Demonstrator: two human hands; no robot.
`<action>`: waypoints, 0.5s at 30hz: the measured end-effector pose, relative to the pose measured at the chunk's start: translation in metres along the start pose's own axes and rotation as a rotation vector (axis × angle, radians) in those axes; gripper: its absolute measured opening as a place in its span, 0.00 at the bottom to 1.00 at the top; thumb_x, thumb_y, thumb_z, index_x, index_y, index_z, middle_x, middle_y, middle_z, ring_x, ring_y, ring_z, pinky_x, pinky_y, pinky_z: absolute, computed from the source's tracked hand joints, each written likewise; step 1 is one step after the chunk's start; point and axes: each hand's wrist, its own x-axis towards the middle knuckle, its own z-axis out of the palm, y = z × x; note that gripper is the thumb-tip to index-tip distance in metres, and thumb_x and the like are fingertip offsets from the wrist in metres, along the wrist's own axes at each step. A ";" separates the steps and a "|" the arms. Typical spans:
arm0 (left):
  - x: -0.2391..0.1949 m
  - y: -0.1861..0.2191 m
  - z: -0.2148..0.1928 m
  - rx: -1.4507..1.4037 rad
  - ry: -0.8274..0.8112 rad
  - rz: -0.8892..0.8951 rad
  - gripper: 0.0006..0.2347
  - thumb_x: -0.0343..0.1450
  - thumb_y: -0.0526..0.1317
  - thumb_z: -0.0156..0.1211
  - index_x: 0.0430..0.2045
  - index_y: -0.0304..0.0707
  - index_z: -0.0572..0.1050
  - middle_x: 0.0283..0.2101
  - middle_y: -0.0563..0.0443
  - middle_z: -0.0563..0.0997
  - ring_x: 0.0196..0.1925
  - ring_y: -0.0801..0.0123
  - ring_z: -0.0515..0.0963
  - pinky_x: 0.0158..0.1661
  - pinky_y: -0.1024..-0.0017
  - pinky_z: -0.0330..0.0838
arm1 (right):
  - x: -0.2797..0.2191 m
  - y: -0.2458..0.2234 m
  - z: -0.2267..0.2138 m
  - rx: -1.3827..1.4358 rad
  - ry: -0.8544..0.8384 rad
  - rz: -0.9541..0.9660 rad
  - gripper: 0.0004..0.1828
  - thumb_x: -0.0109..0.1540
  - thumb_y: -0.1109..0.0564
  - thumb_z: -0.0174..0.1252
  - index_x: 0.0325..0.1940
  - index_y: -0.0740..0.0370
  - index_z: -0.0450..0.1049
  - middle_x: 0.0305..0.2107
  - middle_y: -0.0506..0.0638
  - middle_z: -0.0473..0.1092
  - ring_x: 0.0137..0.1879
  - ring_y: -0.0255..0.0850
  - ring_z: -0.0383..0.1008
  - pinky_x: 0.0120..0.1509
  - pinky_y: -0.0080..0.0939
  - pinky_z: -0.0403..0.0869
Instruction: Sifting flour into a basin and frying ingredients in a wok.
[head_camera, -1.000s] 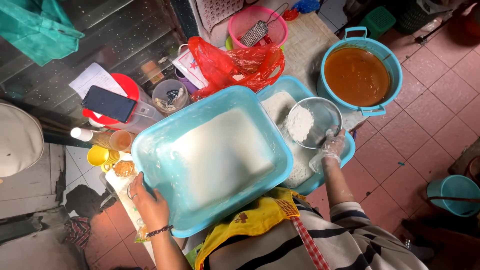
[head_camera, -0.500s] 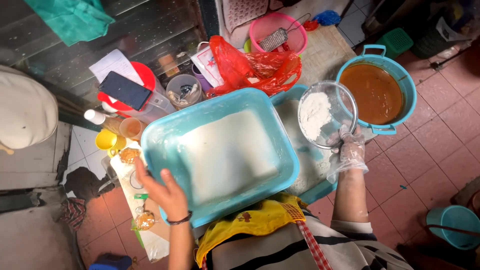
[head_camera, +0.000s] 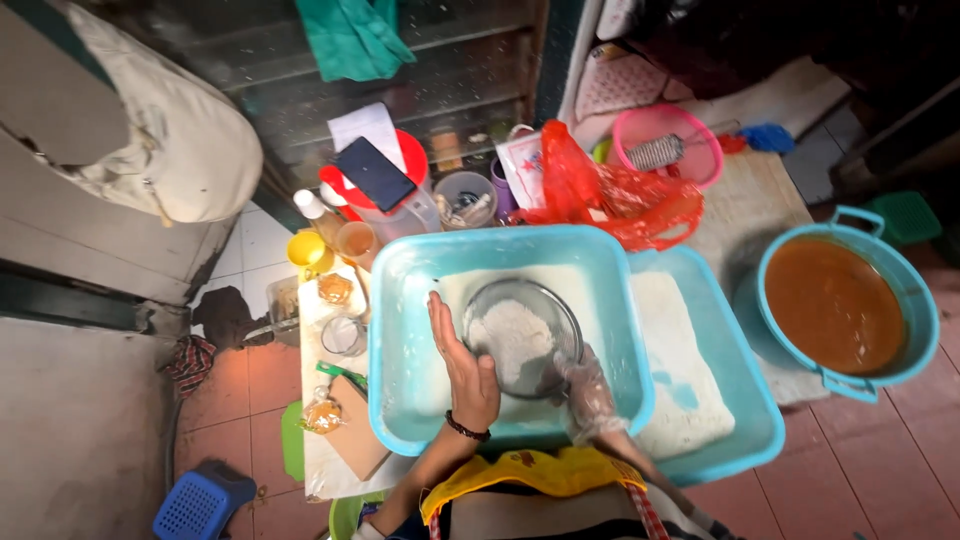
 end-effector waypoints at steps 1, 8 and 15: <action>0.000 0.002 -0.003 0.005 0.012 0.009 0.34 0.79 0.59 0.29 0.72 0.27 0.41 0.77 0.31 0.38 0.78 0.38 0.34 0.71 0.45 0.29 | -0.004 -0.006 -0.001 -0.001 -0.012 -0.011 0.15 0.64 0.53 0.53 0.51 0.62 0.69 0.16 0.67 0.74 0.18 0.53 0.72 0.19 0.41 0.70; -0.004 0.005 -0.003 -0.015 -0.029 -0.068 0.33 0.80 0.58 0.28 0.72 0.27 0.40 0.77 0.29 0.40 0.80 0.38 0.39 0.75 0.46 0.32 | -0.013 -0.034 -0.015 -0.137 -0.127 -0.166 0.26 0.64 0.52 0.49 0.67 0.57 0.64 0.29 0.56 0.71 0.26 0.45 0.72 0.29 0.43 0.70; -0.007 0.008 -0.003 -0.024 -0.046 -0.077 0.32 0.80 0.55 0.27 0.71 0.24 0.40 0.77 0.28 0.40 0.80 0.37 0.39 0.75 0.45 0.31 | -0.020 -0.047 -0.023 -0.100 -0.048 -0.201 0.25 0.64 0.56 0.51 0.67 0.60 0.67 0.18 0.49 0.66 0.19 0.36 0.64 0.20 0.35 0.61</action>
